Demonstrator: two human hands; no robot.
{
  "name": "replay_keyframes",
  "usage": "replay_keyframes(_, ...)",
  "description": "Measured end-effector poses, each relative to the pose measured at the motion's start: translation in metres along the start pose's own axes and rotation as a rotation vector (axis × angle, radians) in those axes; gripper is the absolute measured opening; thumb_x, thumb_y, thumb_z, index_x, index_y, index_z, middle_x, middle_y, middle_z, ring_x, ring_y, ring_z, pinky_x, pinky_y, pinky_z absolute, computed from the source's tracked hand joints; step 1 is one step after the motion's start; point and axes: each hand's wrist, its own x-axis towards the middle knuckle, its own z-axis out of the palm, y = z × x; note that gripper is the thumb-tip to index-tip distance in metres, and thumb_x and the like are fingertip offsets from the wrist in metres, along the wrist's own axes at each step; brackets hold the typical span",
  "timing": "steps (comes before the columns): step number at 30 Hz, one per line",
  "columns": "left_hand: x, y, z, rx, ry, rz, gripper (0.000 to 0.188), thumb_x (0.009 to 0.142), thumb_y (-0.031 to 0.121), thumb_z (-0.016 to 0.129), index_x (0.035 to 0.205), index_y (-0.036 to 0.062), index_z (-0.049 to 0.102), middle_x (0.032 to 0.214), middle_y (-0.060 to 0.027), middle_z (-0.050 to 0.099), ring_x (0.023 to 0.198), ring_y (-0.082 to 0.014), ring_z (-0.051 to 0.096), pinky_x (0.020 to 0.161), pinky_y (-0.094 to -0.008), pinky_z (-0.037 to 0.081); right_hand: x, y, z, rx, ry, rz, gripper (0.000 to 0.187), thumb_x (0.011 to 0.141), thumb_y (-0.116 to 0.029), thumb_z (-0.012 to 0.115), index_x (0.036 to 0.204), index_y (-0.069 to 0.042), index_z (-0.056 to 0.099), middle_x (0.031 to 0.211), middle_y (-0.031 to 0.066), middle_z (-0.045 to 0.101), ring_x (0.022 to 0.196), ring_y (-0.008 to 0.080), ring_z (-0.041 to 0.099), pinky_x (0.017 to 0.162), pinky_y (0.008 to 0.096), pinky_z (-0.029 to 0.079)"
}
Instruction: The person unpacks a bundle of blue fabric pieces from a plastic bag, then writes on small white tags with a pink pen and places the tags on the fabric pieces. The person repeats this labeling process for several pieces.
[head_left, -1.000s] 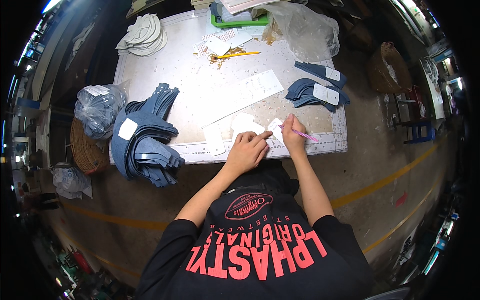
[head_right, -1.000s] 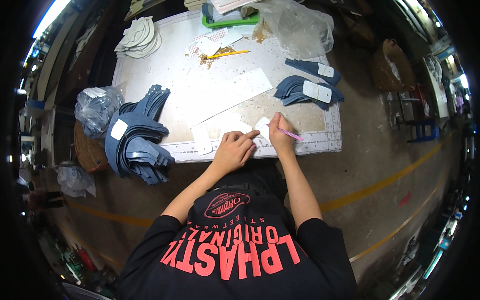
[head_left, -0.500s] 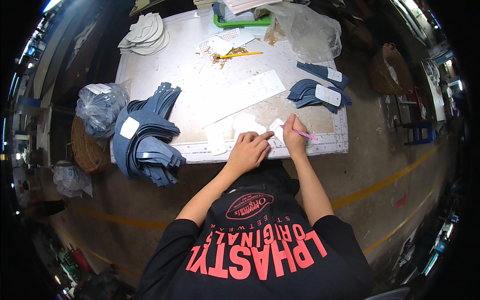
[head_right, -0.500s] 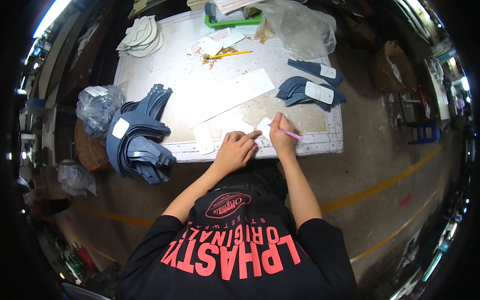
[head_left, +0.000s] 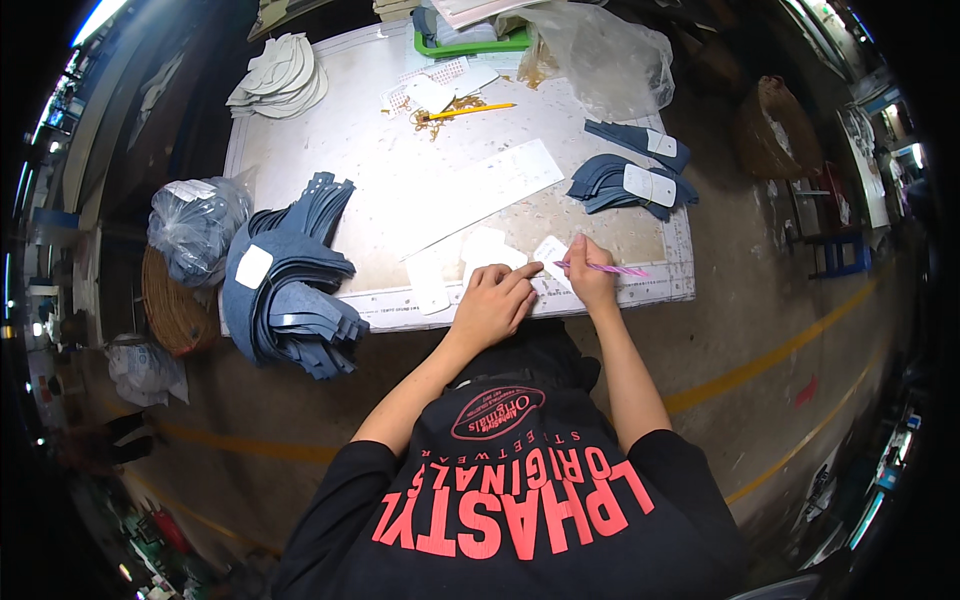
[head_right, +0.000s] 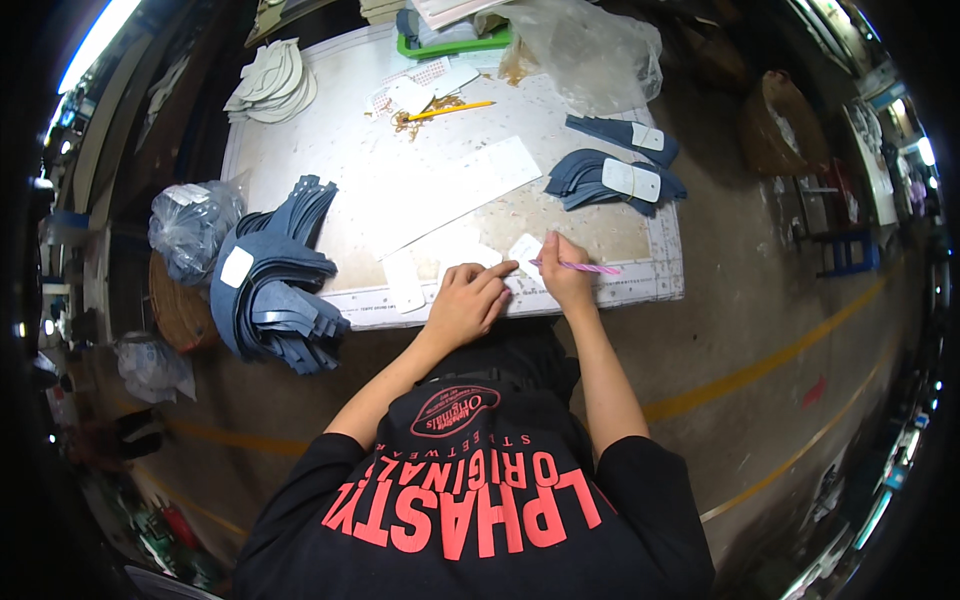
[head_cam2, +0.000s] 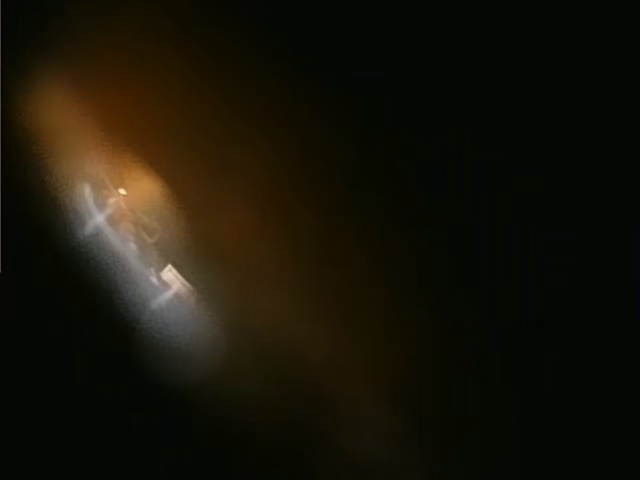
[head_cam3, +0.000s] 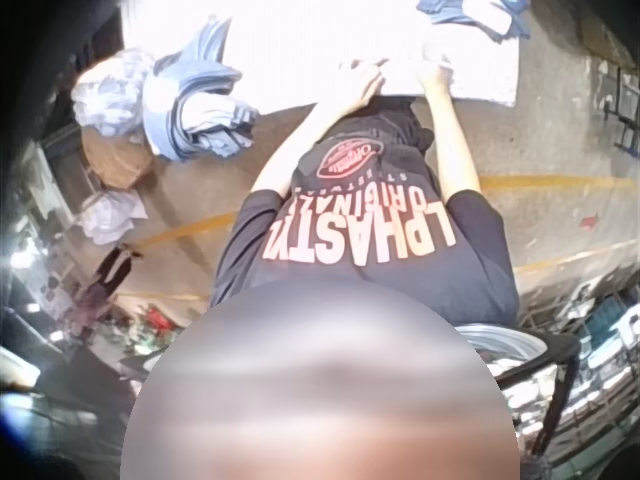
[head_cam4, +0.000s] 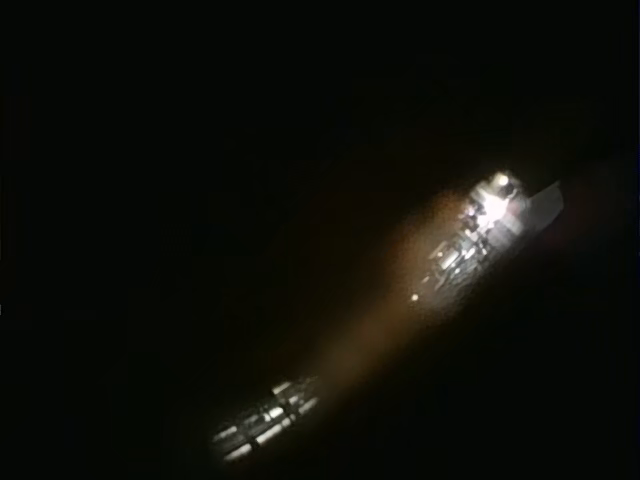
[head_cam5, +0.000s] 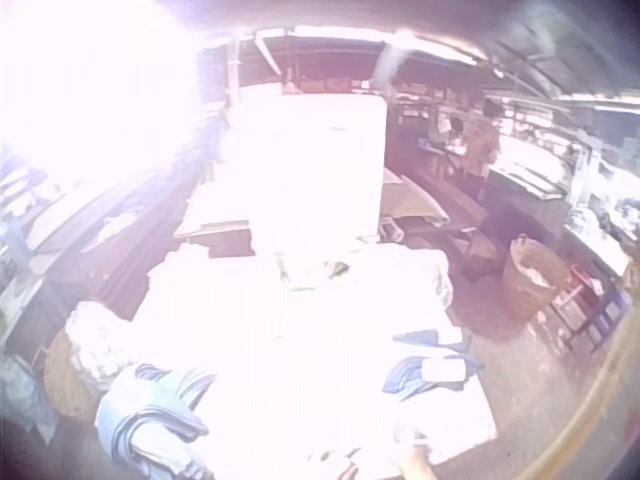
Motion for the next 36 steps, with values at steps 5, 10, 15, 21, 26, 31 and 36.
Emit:
replay_keyframes(5,-0.0001,-0.0002,0.0001,0.006,-0.002,0.003,0.029,0.104,0.023,0.069,0.129,0.0077,0.072,0.149,0.0040,0.069,0.110,-0.0278,0.064,0.099,-0.0426,0.048,0.0010,0.0020,0.0023,-0.081,-0.050,-0.090,0.040,0.116,-0.023,0.055,0.084,-0.002,0.065,0.069,0.0189,0.068,0.063,0.0402,0.069,0.062,0.0485,0.053)
replay_keyframes(10,0.0001,-0.0002,0.0001,-0.008,0.004,0.000,0.029,0.104,0.023,0.069,0.129,0.0081,0.072,0.149,0.0041,0.069,0.110,-0.0278,0.064,0.099,-0.0426,0.048,0.0001,0.0047,0.0052,-0.035,-0.004,-0.082,0.048,0.119,-0.026,0.052,0.081,0.000,0.063,0.063,0.0104,0.062,0.058,0.0202,0.062,0.059,0.0415,0.049)
replay_keyframes(15,-0.0002,-0.0004,0.0002,-0.004,0.004,0.000,0.029,0.104,0.023,0.069,0.129,0.0080,0.072,0.149,0.0039,0.069,0.110,-0.0278,0.064,0.100,-0.0429,0.048,-0.0002,0.0048,0.0036,-0.079,-0.011,-0.106,0.042,0.117,-0.025,0.055,0.084,-0.001,0.064,0.068,0.0167,0.065,0.062,0.0334,0.067,0.061,0.0465,0.051)
replay_keyframes(21,-0.0005,0.0003,0.0012,-0.008,0.013,-0.005,0.029,0.104,0.022,0.070,0.129,0.0075,0.072,0.149,0.0037,0.069,0.110,-0.0277,0.063,0.100,-0.0429,0.048,-0.0003,0.0026,0.0029,-0.063,-0.015,-0.078,0.039,0.116,-0.024,0.056,0.085,-0.001,0.065,0.070,0.0200,0.067,0.065,0.0404,0.069,0.062,0.0490,0.052)
replay_keyframes(26,-0.0009,-0.0004,0.0002,0.004,-0.003,0.003,0.030,0.104,0.023,0.069,0.130,0.0076,0.072,0.149,0.0036,0.069,0.111,-0.0276,0.063,0.101,-0.0429,0.047,-0.0006,0.0020,0.0028,-0.083,-0.010,-0.078,0.039,0.116,-0.024,0.055,0.085,-0.001,0.064,0.071,0.0203,0.067,0.065,0.0406,0.069,0.062,0.0488,0.052)
replay_keyframes(31,-0.0007,-0.0008,0.0001,-0.003,0.007,0.012,0.031,0.105,0.024,0.068,0.131,0.0077,0.072,0.149,0.0036,0.069,0.111,-0.0275,0.063,0.101,-0.0427,0.047,0.0009,0.0058,0.0029,-0.108,0.002,-0.117,0.040,0.116,-0.024,0.055,0.085,-0.001,0.064,0.070,0.0204,0.066,0.065,0.0410,0.069,0.061,0.0486,0.052)
replay_keyframes(36,-0.0004,-0.0010,0.0002,0.010,0.000,0.010,0.030,0.105,0.023,0.068,0.130,0.0076,0.072,0.149,0.0036,0.069,0.111,-0.0274,0.064,0.100,-0.0428,0.048,0.0009,0.0072,0.0047,-0.063,0.028,-0.102,0.051,0.119,-0.031,0.052,0.081,0.000,0.064,0.064,0.0137,0.065,0.058,0.0274,0.066,0.060,0.0439,0.051)
